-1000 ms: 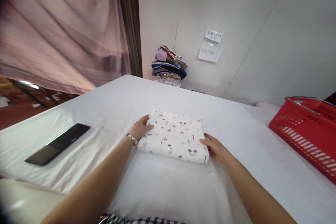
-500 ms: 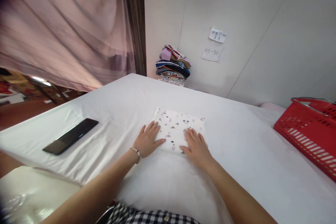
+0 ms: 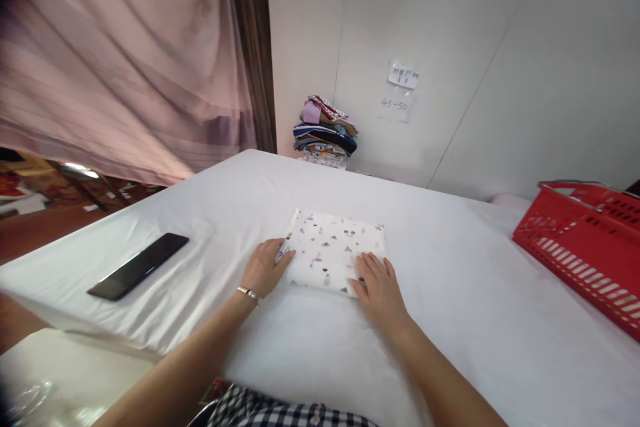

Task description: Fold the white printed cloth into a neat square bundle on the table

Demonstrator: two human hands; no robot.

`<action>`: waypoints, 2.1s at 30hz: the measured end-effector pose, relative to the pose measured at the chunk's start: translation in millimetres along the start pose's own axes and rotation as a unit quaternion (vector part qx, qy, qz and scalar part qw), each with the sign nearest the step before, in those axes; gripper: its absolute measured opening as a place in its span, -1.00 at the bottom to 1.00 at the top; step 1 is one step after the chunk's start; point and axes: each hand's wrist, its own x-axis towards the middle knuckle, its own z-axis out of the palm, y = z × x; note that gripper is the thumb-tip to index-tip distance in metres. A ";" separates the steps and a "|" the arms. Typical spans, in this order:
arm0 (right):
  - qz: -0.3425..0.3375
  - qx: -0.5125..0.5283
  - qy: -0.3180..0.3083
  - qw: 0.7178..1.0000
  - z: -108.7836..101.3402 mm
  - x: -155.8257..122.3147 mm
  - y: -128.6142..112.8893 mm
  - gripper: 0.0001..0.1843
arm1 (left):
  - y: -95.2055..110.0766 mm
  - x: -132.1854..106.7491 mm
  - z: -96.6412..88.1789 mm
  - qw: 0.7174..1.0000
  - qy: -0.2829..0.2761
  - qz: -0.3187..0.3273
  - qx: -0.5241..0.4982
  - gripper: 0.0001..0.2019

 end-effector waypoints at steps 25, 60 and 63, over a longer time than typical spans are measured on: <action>0.287 0.201 0.001 0.937 -4.8 -24.9 26.1 -0.35 | 1.5 -15.1 -5.3 0.991 -0.073 -0.108 0.011 -0.75; 0.276 0.194 -0.007 0.941 -0.8 -24.9 28.2 -0.39 | 5.8 50.7 7.2 0.985 -0.102 -0.135 0.002 -0.80; 0.270 0.188 -0.008 0.944 -1.2 -25.4 27.8 -0.39 | 5.3 50.7 7.6 0.986 -0.100 -0.131 -0.001 -0.84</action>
